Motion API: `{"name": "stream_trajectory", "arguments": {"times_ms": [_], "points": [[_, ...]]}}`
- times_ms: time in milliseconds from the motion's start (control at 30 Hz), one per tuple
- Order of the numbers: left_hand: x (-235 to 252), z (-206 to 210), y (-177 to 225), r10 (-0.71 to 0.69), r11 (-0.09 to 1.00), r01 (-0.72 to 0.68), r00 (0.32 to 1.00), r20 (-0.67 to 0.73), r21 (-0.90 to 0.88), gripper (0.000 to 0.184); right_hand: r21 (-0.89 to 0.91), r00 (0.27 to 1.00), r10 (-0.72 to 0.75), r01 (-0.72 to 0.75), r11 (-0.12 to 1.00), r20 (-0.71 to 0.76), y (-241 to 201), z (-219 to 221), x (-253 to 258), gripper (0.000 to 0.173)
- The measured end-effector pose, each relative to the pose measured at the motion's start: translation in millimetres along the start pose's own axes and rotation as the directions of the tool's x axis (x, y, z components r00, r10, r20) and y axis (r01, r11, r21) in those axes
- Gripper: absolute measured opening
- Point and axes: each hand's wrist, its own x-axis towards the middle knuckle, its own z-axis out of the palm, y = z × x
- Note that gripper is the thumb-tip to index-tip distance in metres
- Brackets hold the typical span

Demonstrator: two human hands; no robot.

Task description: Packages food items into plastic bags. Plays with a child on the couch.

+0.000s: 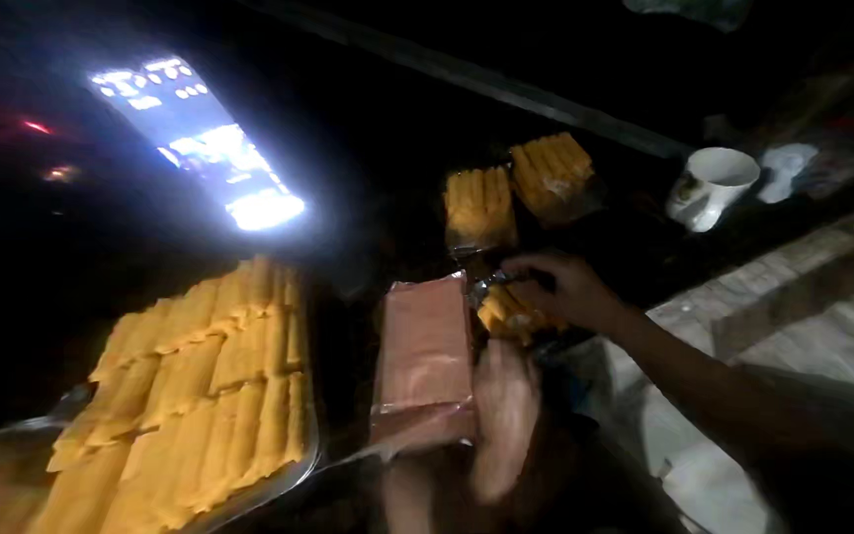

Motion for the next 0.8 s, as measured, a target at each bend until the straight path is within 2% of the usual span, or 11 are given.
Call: {"name": "stream_trajectory", "arguments": {"times_ms": [100,200,333,467,600,700,800], "points": [[-4.5,2.9,-3.9,0.021,1.0,-0.021,0.999,-0.049,-0.005,0.034,-0.045,0.994,-0.089,0.092,0.995,0.064,19.5,1.5,-63.0,0.043],[-7.7,8.7,-7.9,0.046,0.999,-0.044,0.992,-0.113,0.016,0.028,-0.185,0.984,-0.164,0.175,0.967,0.072,30.2,15.4,-88.1,0.048],[-11.2,5.0,-6.4,0.008,1.0,-0.008,0.995,-0.102,0.002,0.027,-0.377,0.978,-0.208,0.203,0.904,0.028,35.1,37.4,-80.0,0.028],[-17.5,0.9,-11.1,-0.018,1.0,0.019,0.995,-0.1,0.013,0.031,-0.385,0.974,-0.193,0.225,0.895,0.12,36.3,49.7,-68.4,0.041],[-15.5,-18.6,0.9,-0.082,0.996,0.083,0.996,0.036,-0.012,0.031,-0.396,0.969,-0.241,0.245,0.885,0.061,38.8,62.1,-62.8,0.035],[-16.0,-10.6,-12.8,0.017,0.999,-0.017,1.0,-0.003,-0.034,0.031,-0.432,0.98,-0.198,0.187,0.882,0.02,31.4,69.9,-56.2,0.03],[-12.6,-14.7,-10.0,-0.005,0.998,0.005,1.0,0.0,-0.07,0.028,-0.457,0.988,-0.154,0.129,0.88,-0.017,23.7,76.5,-49.2,0.029]]}}
